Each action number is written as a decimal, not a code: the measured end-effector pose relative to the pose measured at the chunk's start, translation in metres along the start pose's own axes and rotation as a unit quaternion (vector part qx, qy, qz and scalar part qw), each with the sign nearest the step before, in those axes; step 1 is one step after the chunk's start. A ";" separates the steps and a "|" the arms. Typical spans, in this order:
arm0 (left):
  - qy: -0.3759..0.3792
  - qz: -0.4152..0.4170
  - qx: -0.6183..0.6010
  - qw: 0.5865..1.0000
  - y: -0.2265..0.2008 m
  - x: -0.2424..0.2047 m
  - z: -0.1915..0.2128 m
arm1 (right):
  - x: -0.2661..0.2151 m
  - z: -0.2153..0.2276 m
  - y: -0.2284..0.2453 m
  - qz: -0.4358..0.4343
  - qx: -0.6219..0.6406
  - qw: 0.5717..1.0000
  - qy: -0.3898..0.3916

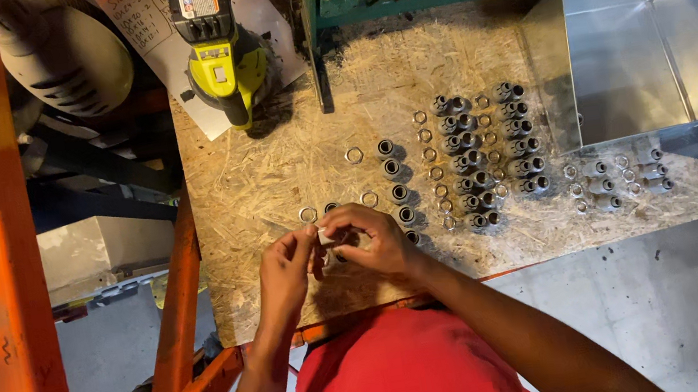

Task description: The person repeatedly picks up small metal rings and cylindrical metal pieces from a workbench, fits them together by hand, and places the assembled units into a metal bin. The process is repeated continuously throughout the clip.

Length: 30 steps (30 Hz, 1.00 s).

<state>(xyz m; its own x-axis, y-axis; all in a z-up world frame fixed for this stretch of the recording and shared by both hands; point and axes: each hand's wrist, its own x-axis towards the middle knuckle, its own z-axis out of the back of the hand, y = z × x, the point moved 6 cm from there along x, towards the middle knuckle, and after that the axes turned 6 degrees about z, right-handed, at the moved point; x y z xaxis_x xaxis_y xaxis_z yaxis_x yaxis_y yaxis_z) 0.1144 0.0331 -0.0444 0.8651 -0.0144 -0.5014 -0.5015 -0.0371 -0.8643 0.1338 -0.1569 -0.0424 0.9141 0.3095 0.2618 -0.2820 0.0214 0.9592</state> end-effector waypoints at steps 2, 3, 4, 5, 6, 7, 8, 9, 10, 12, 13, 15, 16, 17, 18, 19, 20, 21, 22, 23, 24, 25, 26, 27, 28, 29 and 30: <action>-0.006 0.050 -0.079 0.996 0.016 0.017 0.000 | 0.016 0.000 0.013 0.052 -0.047 0.997 0.021; -0.005 0.050 -0.079 0.996 0.008 0.023 0.000 | 0.020 0.003 0.007 0.052 -0.047 0.997 0.021; -0.012 0.051 -0.064 0.997 0.001 0.027 0.001 | 0.024 0.004 0.000 0.051 -0.053 0.997 0.023; -0.018 0.053 -0.049 0.997 -0.006 0.031 0.003 | 0.027 0.005 -0.006 0.051 -0.058 0.997 0.024; -0.019 0.053 -0.049 0.997 -0.017 0.030 0.003 | 0.031 0.004 -0.010 0.051 -0.057 0.997 0.025; -0.041 0.050 0.057 0.996 -0.029 0.029 0.006 | 0.035 0.005 -0.016 0.029 -0.034 0.999 0.009; -0.063 0.047 0.161 0.984 -0.041 0.027 0.006 | 0.037 0.007 -0.023 0.006 -0.012 1.000 -0.005; -0.064 0.048 0.160 0.984 -0.039 0.031 0.007 | 0.038 0.004 -0.023 0.006 -0.012 1.000 -0.004; -0.048 0.020 0.114 0.992 -0.041 0.034 0.008 | 0.038 0.003 -0.029 -0.042 0.061 0.996 -0.042; -0.035 -0.008 0.069 0.997 -0.042 0.038 0.008 | 0.036 0.003 -0.048 -0.089 0.136 0.984 -0.079; 0.013 -0.086 0.000 0.996 -0.050 0.036 0.003 | 0.033 0.007 -0.062 -0.102 0.169 0.975 -0.101; 0.063 -0.162 -0.068 0.982 -0.055 0.036 0.002 | 0.032 0.009 -0.067 -0.114 0.202 0.965 -0.125; 0.063 -0.173 -0.058 0.981 -0.051 0.038 0.004 | 0.033 0.008 -0.058 -0.119 0.215 0.959 -0.138; 0.063 -0.184 -0.049 0.980 -0.048 0.039 0.006 | 0.034 0.007 -0.048 -0.124 0.228 0.954 -0.151; 0.063 -0.184 -0.048 0.980 -0.044 0.043 0.008 | 0.032 0.006 -0.060 -0.124 0.228 0.954 -0.151; 0.049 -0.160 -0.039 0.985 -0.038 0.049 0.011 | 0.030 0.005 -0.071 -0.127 0.231 0.953 -0.151; 0.034 -0.137 -0.030 0.989 -0.032 0.054 0.013 | 0.028 0.006 -0.082 -0.131 0.232 0.952 -0.151; 0.034 -0.137 -0.031 0.989 -0.038 0.054 0.010 | 0.030 0.007 -0.080 -0.131 0.232 0.952 -0.151; 0.030 -0.101 -0.032 0.994 -0.039 0.055 0.009 | 0.032 0.006 -0.077 -0.130 0.199 0.961 -0.139; 0.025 -0.065 -0.033 0.997 -0.040 0.055 0.009 | 0.034 0.006 -0.073 -0.129 0.166 0.969 -0.127; 0.026 -0.065 -0.033 0.997 -0.040 0.057 0.007 | 0.036 0.006 -0.073 -0.129 0.165 0.969 -0.127; 0.016 -0.040 -0.035 0.998 -0.037 0.060 0.006 | 0.040 0.006 -0.072 -0.120 0.152 0.974 -0.120; 0.005 -0.015 -0.037 0.999 -0.034 0.062 0.006 | 0.044 0.005 -0.070 -0.110 0.139 0.978 -0.114; 0.007 -0.015 -0.037 0.999 -0.024 0.072 0.006 | 0.045 0.007 -0.066 -0.109 0.139 0.978 -0.115; 0.006 0.032 -0.081 0.996 -0.007 0.082 0.007 | 0.047 0.009 -0.060 -0.096 0.108 0.984 -0.101; 0.005 0.079 -0.125 0.989 0.010 0.090 0.007 | 0.048 0.010 -0.054 -0.082 0.076 0.990 -0.087; 0.004 0.079 -0.126 0.989 0.003 0.088 0.006 | 0.049 0.011 -0.052 -0.082 0.077 0.990 -0.086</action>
<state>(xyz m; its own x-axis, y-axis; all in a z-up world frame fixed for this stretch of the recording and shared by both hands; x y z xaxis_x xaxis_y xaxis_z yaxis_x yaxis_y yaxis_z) 0.1895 0.0379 -0.0911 0.7769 -0.0478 -0.6279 -0.6136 -0.2813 -0.7378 0.1965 -0.1532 -0.0778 0.9838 0.1470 0.1031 -0.0904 -0.0906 0.9918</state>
